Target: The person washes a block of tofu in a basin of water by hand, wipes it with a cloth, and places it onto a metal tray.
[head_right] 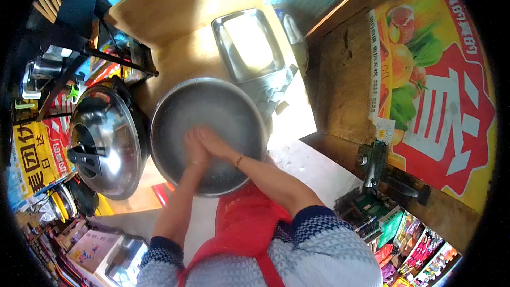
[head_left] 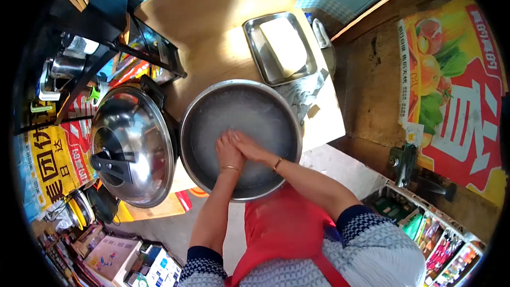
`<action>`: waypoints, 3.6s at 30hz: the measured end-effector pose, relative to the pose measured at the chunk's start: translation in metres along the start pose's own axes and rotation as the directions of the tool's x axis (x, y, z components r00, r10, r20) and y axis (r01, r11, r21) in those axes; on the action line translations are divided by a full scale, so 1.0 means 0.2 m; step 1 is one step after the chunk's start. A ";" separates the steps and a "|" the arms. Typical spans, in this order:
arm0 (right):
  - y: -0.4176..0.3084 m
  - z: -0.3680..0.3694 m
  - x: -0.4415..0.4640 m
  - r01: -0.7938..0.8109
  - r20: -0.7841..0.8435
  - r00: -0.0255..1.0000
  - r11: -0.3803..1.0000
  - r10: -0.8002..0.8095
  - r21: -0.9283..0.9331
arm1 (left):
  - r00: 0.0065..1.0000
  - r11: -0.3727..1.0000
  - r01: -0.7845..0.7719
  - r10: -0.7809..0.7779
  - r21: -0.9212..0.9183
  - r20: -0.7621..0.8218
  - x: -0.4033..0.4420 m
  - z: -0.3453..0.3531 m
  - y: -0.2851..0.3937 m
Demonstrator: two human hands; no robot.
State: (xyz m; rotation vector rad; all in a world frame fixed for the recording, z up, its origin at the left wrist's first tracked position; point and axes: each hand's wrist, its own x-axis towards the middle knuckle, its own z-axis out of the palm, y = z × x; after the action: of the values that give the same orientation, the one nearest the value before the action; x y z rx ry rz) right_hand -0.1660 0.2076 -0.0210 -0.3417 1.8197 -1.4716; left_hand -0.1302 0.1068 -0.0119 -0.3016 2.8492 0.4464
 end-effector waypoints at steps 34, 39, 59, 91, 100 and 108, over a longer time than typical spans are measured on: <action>-0.33 -0.10 -0.29 0.016 0.011 1.000 0.952 -0.020 0.306 | 0.904 -0.055 0.339 -0.258 -0.939 0.341 -0.26 -0.28 -0.01; -0.27 -0.05 -0.22 -0.073 -0.118 0.987 0.963 0.106 0.258 | 0.821 0.446 0.377 -0.566 -0.812 0.071 -0.24 -0.12 0.02; -0.09 0.04 -0.22 -0.164 -0.236 0.960 0.986 0.151 -0.036 | 0.858 0.429 0.344 -0.505 -0.835 0.094 -0.10 0.31 -0.04; 0.16 -0.94 -0.53 -0.491 -0.650 0.760 0.629 -0.030 -0.603 | 0.966 0.956 0.250 -0.258 -0.154 -0.033 -0.21 -0.33 0.22; -0.34 -0.59 -0.52 0.195 -0.328 0.817 0.762 -0.475 -0.618 | 0.957 0.985 0.059 -0.103 -0.164 -0.273 -0.32 -0.42 0.04; -0.07 -0.21 -0.17 0.028 -0.070 0.979 0.462 -0.193 -0.886 | 0.928 0.743 0.222 -0.360 -0.632 -0.097 -0.35 -0.41 -0.05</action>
State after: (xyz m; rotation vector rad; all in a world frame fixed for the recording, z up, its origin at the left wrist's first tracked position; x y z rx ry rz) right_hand -0.1744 0.2553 0.0069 -0.8823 2.6422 -0.4552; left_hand -0.0791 0.0828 0.0806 -0.9566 2.6796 1.3408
